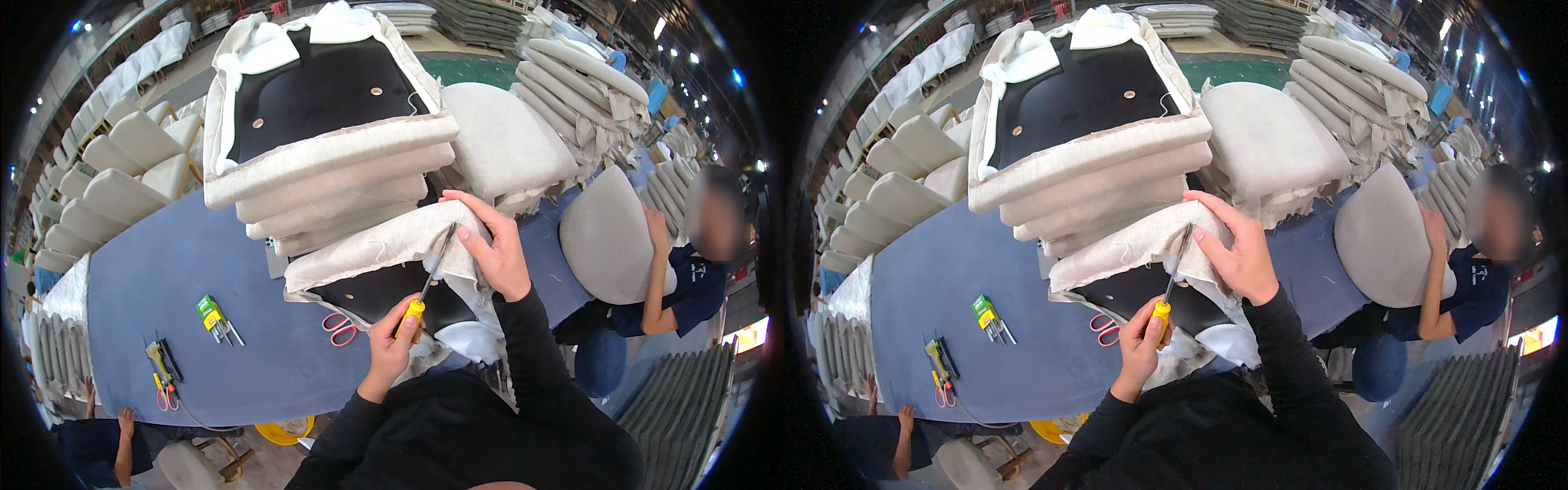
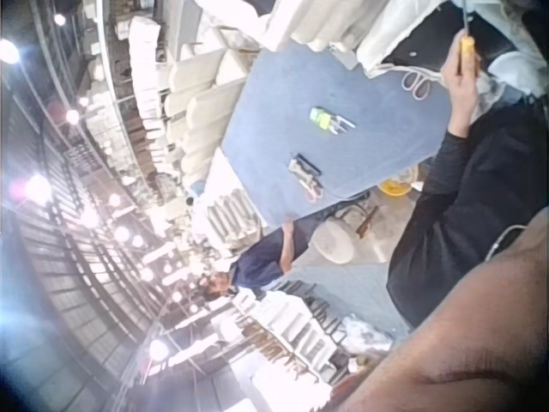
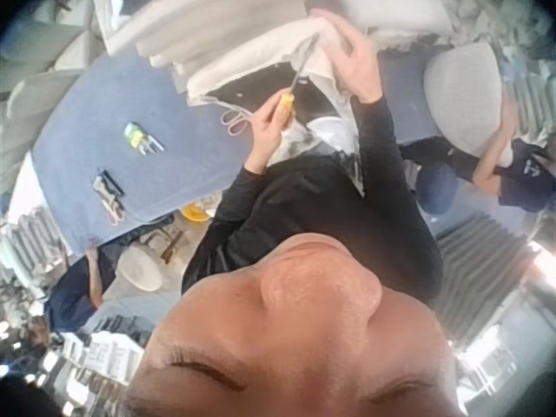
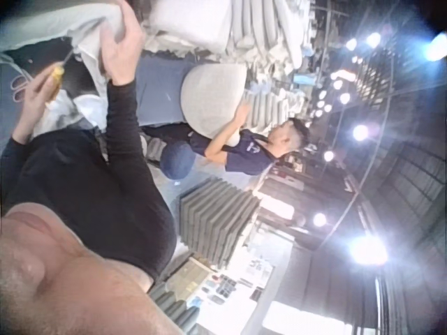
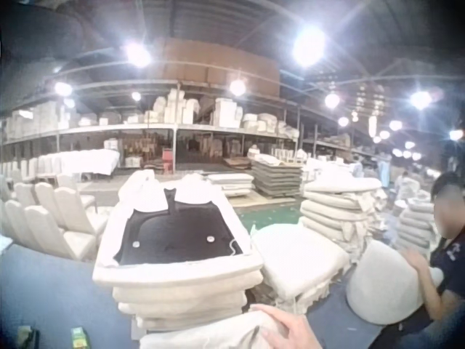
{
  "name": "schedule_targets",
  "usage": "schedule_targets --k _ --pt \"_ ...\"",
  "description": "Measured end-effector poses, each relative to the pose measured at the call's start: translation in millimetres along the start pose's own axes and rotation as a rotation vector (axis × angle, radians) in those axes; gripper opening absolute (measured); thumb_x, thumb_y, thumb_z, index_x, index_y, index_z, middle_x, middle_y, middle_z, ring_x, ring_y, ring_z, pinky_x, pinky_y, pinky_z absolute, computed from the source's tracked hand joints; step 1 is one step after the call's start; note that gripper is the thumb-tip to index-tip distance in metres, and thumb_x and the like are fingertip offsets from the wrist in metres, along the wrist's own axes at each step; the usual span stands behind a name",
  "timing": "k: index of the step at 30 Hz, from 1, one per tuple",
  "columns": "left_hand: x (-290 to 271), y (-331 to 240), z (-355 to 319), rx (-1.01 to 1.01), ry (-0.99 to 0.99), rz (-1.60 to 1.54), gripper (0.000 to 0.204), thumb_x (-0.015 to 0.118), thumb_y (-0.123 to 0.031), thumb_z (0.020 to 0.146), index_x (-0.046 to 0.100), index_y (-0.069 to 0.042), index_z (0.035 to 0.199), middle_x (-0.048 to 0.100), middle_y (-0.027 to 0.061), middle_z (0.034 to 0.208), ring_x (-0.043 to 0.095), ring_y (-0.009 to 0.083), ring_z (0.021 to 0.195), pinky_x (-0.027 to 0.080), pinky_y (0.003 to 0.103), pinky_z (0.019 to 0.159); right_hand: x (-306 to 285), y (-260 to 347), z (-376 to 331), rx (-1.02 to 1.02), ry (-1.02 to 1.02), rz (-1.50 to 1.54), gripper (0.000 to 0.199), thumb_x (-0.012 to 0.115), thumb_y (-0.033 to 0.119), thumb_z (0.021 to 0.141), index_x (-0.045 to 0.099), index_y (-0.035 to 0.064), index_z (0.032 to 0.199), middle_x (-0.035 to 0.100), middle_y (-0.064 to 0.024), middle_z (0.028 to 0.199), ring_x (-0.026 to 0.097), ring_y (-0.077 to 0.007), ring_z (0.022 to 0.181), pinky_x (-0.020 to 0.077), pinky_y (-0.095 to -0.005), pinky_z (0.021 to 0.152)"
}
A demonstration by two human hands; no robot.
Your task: The person is upholstering chair seats in a workshop. They wrap white fabric around foam cushions, secure the fabric using a staple gun, and trim excess material with scissors. The person handles multiple cushions, flipping them to work on different sides and stacking finished units.
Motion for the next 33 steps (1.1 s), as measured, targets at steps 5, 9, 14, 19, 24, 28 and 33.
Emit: schedule_targets --k 5,9,14,19,24,28,33 --pt "-4.0 -7.8 -0.3 0.061 -0.072 0.125 0.036 0.064 -0.019 0.112 0.071 0.002 0.140 0.073 0.0070 0.099 0.059 0.0074 0.070 0.047 0.024 0.063 2.8 -6.6 3.9 0.038 -0.013 0.002 0.045 0.064 0.014 0.099 0.067 -0.0009 0.142 0.077 -0.0183 0.131 0.072 -0.0231 0.122 0.0505 -0.0351 0.108" --pt "-4.3 -15.1 3.6 0.115 -0.085 0.219 0.035 0.064 -0.018 0.112 0.071 0.002 0.139 0.071 0.0073 0.096 0.058 0.0078 0.069 0.046 0.024 0.062 3.8 -11.5 6.7 0.027 -0.011 -0.002 0.045 0.064 0.015 0.099 0.067 -0.0006 0.141 0.077 -0.0181 0.130 0.072 -0.0224 0.121 0.0510 -0.0347 0.107" --pt "-6.7 3.0 3.1 -0.106 0.075 -0.228 0.042 0.061 -0.023 0.114 0.061 0.002 0.148 0.068 0.0088 0.099 0.059 0.0103 0.074 0.049 0.028 0.065 5.2 -2.8 6.0 0.018 0.006 -0.017 0.045 0.065 0.017 0.100 0.067 0.0000 0.141 0.077 -0.0187 0.129 0.073 -0.0239 0.120 0.0512 -0.0354 0.106" --pt "-12.0 -11.6 0.3 0.081 -0.085 0.225 0.042 0.069 -0.023 0.110 0.063 0.001 0.143 0.069 0.0081 0.104 0.065 0.0130 0.086 0.054 0.028 0.077 2.0 -4.2 2.7 -0.036 -0.001 -0.049 0.046 0.066 0.018 0.099 0.067 0.0008 0.141 0.077 -0.0209 0.127 0.074 -0.0281 0.119 0.0521 -0.0365 0.106" --pt "-3.5 -31.2 5.0 0.264 0.025 0.326 0.050 0.081 -0.022 0.101 0.065 0.001 0.141 0.069 0.0083 0.105 0.067 0.0145 0.088 0.055 0.028 0.079 -5.3 1.3 -3.6 -0.042 0.049 -0.034 0.047 0.067 0.019 0.097 0.068 0.0013 0.141 0.077 -0.0219 0.126 0.076 -0.0300 0.116 0.0540 -0.0373 0.103" --pt "-17.8 -2.9 0.2 -0.028 0.153 -0.105 0.052 0.083 -0.023 0.097 0.067 0.003 0.139 0.071 0.0107 0.102 0.069 0.0173 0.080 0.056 0.030 0.069 -9.0 3.3 -7.9 -0.091 0.090 0.022 0.050 0.068 0.020 0.095 0.068 0.0006 0.140 0.077 -0.0221 0.126 0.076 -0.0296 0.116 0.0544 -0.0376 0.103" --pt "-21.5 11.2 -2.9 -0.157 0.373 -0.398 0.065 0.079 -0.046 0.100 0.067 0.005 0.138 0.072 0.0155 0.091 0.063 0.0194 0.056 0.049 0.030 0.052 -6.6 8.1 -13.7 -0.114 0.183 0.064 0.056 0.066 0.028 0.095 0.067 -0.0028 0.141 0.076 -0.0181 0.133 0.072 -0.0279 0.124 0.0503 -0.0380 0.111"
Point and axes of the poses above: each hand's wrist, its own z-axis towards the middle knuckle, its own x-axis out of the palm, y = z × x, the point moved 6 cm from there along z, towards the middle knuckle
